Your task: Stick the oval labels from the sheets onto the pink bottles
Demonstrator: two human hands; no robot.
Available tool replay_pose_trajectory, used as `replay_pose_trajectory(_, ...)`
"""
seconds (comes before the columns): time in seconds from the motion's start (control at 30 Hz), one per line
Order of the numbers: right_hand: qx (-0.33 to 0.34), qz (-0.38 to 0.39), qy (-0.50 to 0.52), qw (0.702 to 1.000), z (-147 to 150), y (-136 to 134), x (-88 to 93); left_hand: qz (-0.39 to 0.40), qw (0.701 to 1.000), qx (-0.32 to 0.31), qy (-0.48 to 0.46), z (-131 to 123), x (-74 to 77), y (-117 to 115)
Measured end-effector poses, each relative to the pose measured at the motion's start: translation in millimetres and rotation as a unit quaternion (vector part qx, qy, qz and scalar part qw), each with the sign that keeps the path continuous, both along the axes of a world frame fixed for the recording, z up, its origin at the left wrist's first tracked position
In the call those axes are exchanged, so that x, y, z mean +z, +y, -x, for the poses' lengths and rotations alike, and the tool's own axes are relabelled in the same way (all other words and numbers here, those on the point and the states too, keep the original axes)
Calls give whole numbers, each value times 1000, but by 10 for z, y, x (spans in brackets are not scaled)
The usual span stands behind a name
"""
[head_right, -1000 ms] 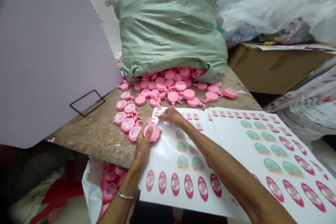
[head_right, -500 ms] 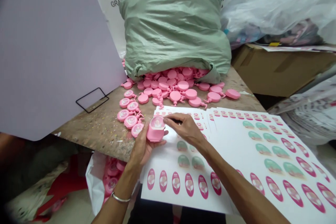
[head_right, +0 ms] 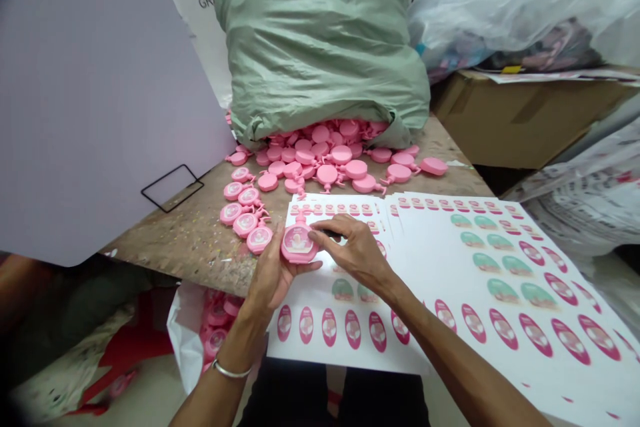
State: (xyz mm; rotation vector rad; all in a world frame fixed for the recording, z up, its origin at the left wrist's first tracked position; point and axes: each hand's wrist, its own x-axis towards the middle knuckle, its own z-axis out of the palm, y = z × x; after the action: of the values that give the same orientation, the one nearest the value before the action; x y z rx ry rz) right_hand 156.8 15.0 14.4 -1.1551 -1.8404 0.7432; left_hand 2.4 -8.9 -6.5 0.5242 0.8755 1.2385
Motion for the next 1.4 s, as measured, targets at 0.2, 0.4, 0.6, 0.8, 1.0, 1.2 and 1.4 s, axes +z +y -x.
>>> replay_pose_trajectory(0.2,-4,-7,2,1000,29,-12,10,-5,1000,10,3,8,26,-14)
replay_pose_trajectory(0.4,-11,-14,0,1000,68,-16,4,-6,1000,18,0,23,24,-7)
replay_pose_trajectory(0.6,-11,-28,-9,999,84,-14,23,9,1000,12,-25,42,63,2)
replay_pose_trajectory(0.8,-7,-36,-6,999,74,-14,43,2,999,14,-31,41,105,-7)
replay_pose_trajectory(1.0,-5,-38,-8,999,68,-16,60,6,999,11,-31,30,112,-4)
replay_pose_trajectory(1.2,-9,-52,-15,998,57,-10,29,-12,1000,15,-23,34,96,-5)
replay_pose_trajectory(1.4,-11,-67,-33,997,61,1,9,-30,999,18,-6,31,86,-9)
